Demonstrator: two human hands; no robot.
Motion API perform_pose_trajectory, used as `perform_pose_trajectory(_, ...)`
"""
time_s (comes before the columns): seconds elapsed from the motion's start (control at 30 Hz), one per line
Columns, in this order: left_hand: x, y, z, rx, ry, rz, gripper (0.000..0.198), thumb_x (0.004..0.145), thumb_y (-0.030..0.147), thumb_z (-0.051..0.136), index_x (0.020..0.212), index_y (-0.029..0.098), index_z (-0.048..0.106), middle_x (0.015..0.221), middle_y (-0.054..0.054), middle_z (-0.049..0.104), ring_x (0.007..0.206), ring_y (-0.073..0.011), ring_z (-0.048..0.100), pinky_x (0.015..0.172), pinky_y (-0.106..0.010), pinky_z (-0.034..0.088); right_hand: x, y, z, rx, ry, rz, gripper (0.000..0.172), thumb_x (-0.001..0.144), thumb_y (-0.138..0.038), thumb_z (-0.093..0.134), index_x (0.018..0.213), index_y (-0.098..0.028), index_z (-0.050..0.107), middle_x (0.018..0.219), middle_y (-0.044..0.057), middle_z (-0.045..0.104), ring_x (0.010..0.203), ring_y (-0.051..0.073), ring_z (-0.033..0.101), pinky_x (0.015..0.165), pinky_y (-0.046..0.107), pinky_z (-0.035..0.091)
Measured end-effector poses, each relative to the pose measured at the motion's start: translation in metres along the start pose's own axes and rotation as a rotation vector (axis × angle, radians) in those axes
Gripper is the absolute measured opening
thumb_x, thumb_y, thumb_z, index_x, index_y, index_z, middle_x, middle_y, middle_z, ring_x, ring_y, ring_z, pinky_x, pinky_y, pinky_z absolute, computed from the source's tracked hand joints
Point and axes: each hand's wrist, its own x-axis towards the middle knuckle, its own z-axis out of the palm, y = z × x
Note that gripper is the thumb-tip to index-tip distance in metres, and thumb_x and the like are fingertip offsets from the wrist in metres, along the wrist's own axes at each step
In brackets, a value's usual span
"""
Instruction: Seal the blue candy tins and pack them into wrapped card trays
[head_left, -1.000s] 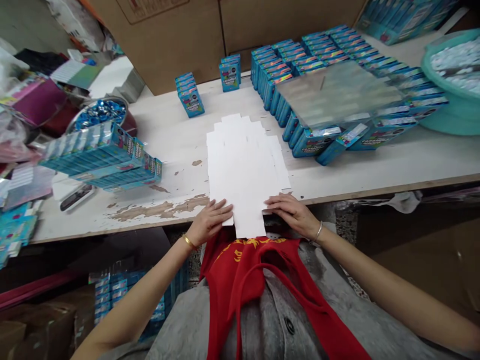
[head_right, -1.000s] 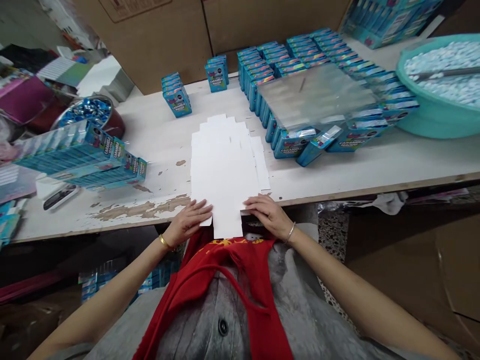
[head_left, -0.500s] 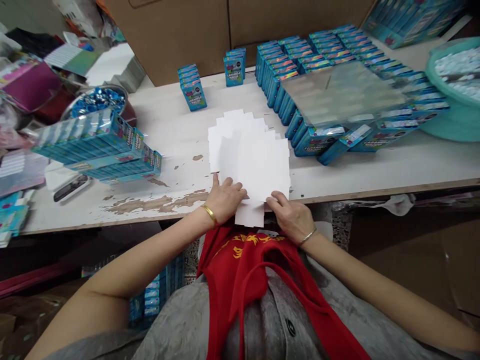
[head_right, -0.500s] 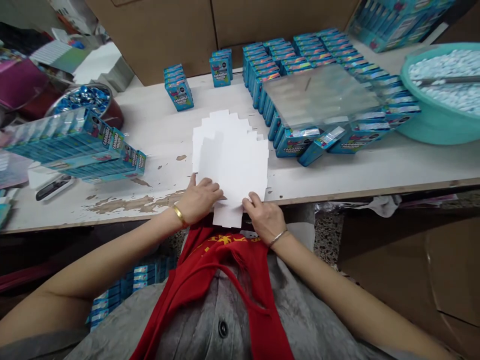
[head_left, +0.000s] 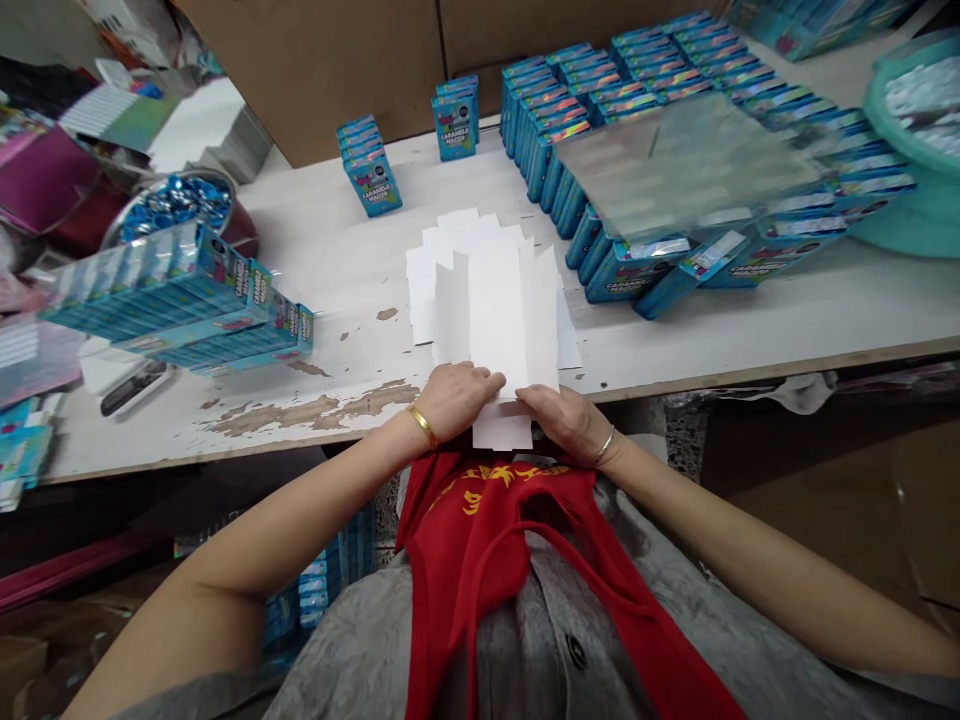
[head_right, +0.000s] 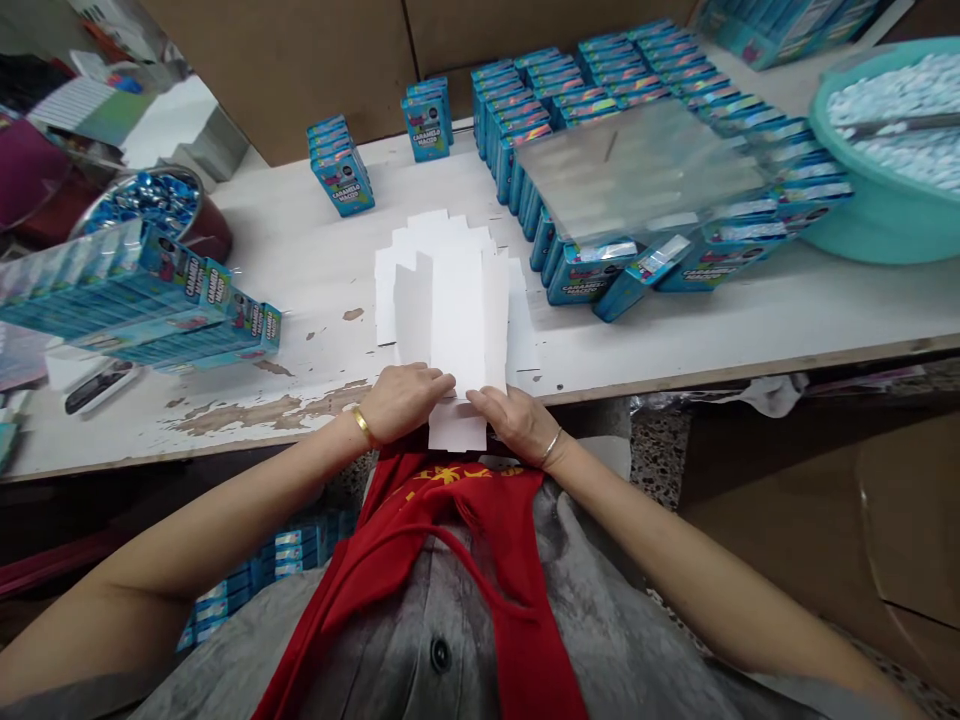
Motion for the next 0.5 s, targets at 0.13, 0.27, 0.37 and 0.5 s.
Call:
perform_pose_trajectory(0.13, -0.002, -0.007, 0.005, 0.05, 0.089, 0.085, 0.016, 0.089, 0.015, 0.046, 0.089, 0.021, 0.061, 0.079, -0.006, 0.065, 0.076, -0.0221, 0.06, 0.055, -0.03, 0.039, 0.01, -0.003, -0.002, -0.007, -0.082, 0.004, 0.032, 0.093, -0.012, 0.032, 0.107, -0.019, 0.061, 0.091, 0.01, 0.066, 0.078, 0.019, 0.059, 0.072, 0.033, 0.048)
perform_pose_trajectory(0.27, -0.003, -0.013, 0.005, -0.052, 0.267, 0.156, 0.02, 0.082, 0.014, 0.045, 0.082, 0.024, 0.062, 0.075, -0.006, 0.062, 0.066, -0.0227, 0.058, 0.052, -0.032, 0.039, 0.025, -0.006, -0.031, -0.141, -0.296, -0.11, 0.028, 0.091, -0.016, 0.04, 0.111, -0.017, 0.06, 0.115, 0.012, 0.063, 0.087, 0.02, 0.059, 0.076, 0.033, 0.047)
perform_pose_trajectory(0.37, 0.014, -0.03, 0.018, -0.166, 0.4, 0.208, 0.024, 0.081, 0.027, 0.043, 0.092, 0.032, 0.064, 0.083, -0.004, 0.063, 0.057, -0.0224, 0.055, 0.047, -0.031, 0.034, 0.028, 0.009, -0.058, -0.278, -0.466, -0.162, 0.047, 0.089, -0.02, 0.044, 0.136, -0.018, 0.042, 0.15, 0.009, 0.035, 0.112, 0.025, 0.051, 0.092, 0.038, 0.041)
perform_pose_trajectory(0.5, 0.029, -0.042, 0.035, -0.344, 0.484, 0.37, 0.039, 0.075, 0.026, 0.051, 0.11, 0.04, 0.061, 0.069, -0.002, 0.058, 0.059, -0.0249, 0.057, 0.056, -0.033, 0.04, 0.024, 0.014, -0.073, -0.387, -0.552, -0.158, 0.053, 0.093, -0.022, 0.04, 0.145, -0.013, 0.029, 0.156, 0.01, 0.021, 0.125, 0.024, 0.042, 0.105, 0.035, 0.033)
